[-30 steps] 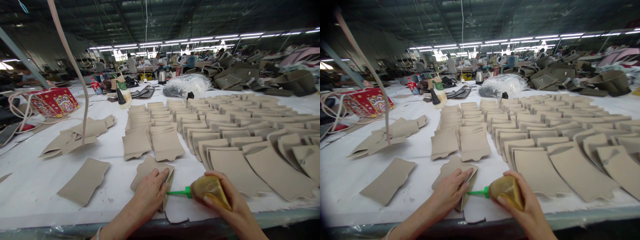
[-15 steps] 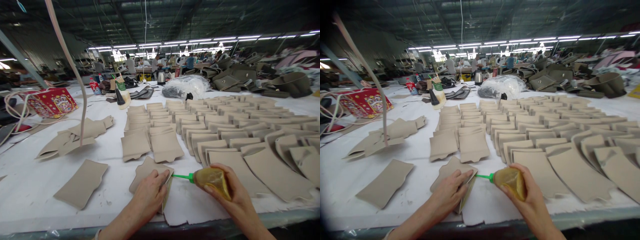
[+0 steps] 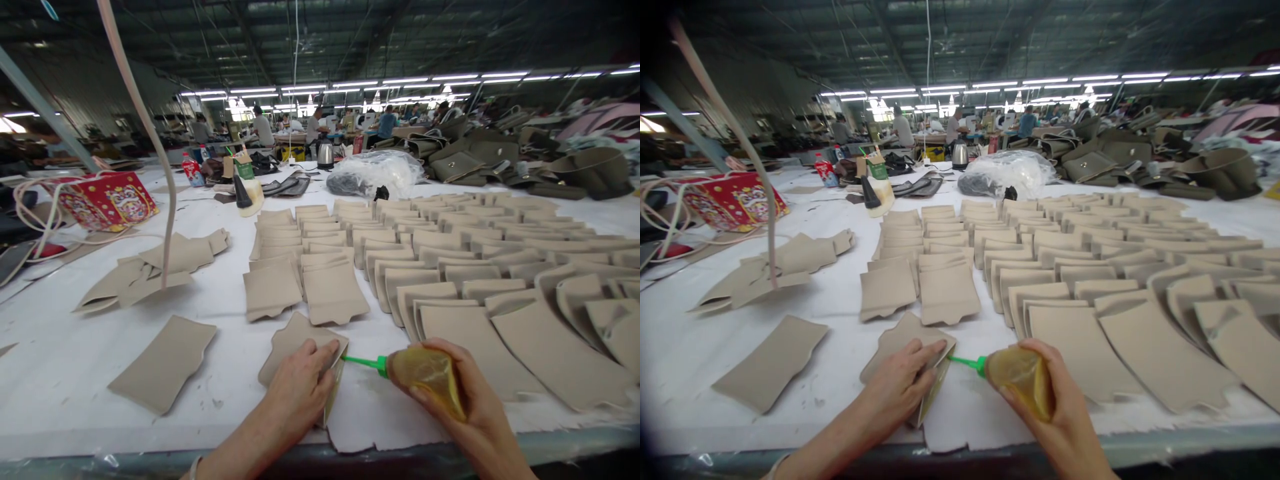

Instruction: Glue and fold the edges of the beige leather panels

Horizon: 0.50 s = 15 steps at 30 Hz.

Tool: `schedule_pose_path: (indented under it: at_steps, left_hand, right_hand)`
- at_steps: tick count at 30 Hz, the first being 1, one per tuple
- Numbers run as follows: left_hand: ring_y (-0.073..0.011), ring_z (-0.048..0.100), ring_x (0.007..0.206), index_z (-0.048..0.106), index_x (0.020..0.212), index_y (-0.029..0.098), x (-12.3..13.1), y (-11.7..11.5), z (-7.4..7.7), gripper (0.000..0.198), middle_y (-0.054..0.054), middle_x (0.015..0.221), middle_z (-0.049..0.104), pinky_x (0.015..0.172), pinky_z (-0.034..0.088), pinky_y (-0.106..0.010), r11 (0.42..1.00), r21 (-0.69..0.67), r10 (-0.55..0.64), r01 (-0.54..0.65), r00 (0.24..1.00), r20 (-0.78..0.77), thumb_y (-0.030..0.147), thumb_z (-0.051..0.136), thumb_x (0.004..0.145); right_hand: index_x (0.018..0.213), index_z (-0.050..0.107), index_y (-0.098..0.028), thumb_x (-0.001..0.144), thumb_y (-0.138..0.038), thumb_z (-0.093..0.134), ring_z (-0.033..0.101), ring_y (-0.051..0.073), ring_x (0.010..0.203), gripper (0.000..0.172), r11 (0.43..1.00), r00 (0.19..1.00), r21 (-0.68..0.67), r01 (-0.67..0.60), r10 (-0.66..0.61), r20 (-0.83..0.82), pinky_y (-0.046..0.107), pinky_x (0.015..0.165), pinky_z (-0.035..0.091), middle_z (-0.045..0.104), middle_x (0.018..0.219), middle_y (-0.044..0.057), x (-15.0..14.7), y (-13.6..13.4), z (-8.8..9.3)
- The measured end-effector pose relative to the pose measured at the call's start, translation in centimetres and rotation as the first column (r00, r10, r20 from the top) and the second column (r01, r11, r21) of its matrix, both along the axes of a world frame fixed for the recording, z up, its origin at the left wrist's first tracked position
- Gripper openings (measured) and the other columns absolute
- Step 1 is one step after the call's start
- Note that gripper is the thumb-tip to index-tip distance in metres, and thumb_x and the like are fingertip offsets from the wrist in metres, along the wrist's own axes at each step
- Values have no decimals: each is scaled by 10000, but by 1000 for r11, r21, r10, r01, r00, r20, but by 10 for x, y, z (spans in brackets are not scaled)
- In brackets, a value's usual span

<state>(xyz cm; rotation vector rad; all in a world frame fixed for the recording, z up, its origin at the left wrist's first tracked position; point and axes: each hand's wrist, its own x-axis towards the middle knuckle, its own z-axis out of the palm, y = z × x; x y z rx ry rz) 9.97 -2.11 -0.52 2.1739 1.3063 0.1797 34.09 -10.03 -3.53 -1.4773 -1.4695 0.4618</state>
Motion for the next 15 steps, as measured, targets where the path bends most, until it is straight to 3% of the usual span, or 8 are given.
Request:
schedule_pose_path:
  at_steps: [7, 11, 15]
  left_hand:
    - [-206, 593, 879, 475, 1349, 254, 0, 0, 0, 509, -50, 956, 574, 815, 437, -306, 1000, -10, 13, -13, 1000, 12, 233, 345, 857]
    - [-198, 585, 897, 471, 1350, 248, -1, 0, -1, 508, -54, 981, 587, 830, 430, -294, 1000, 0, 15, -15, 1000, 24, 224, 341, 859]
    - [-200, 589, 895, 489, 1329, 253, 0, 0, -5, 504, -50, 989, 591, 821, 428, -295, 999, 8, 34, -34, 998, 45, 211, 353, 845]
  right_hand:
    - [1148, 493, -282, 800, -488, 641, 577, 245, 912, 430, 987, 957, -159, -10, -37, -287, 282, 794, 406, 591, 1052, -11, -34, -28, -5]
    - [1125, 521, -263, 796, -489, 641, 566, 251, 947, 417, 981, 959, -149, 122, -155, -238, 279, 840, 392, 577, 1076, 0, -35, -27, 2]
    - [1131, 513, -268, 804, -481, 629, 585, 235, 918, 408, 986, 965, -146, 81, -115, -238, 264, 796, 418, 591, 1048, -12, -37, -33, 0]
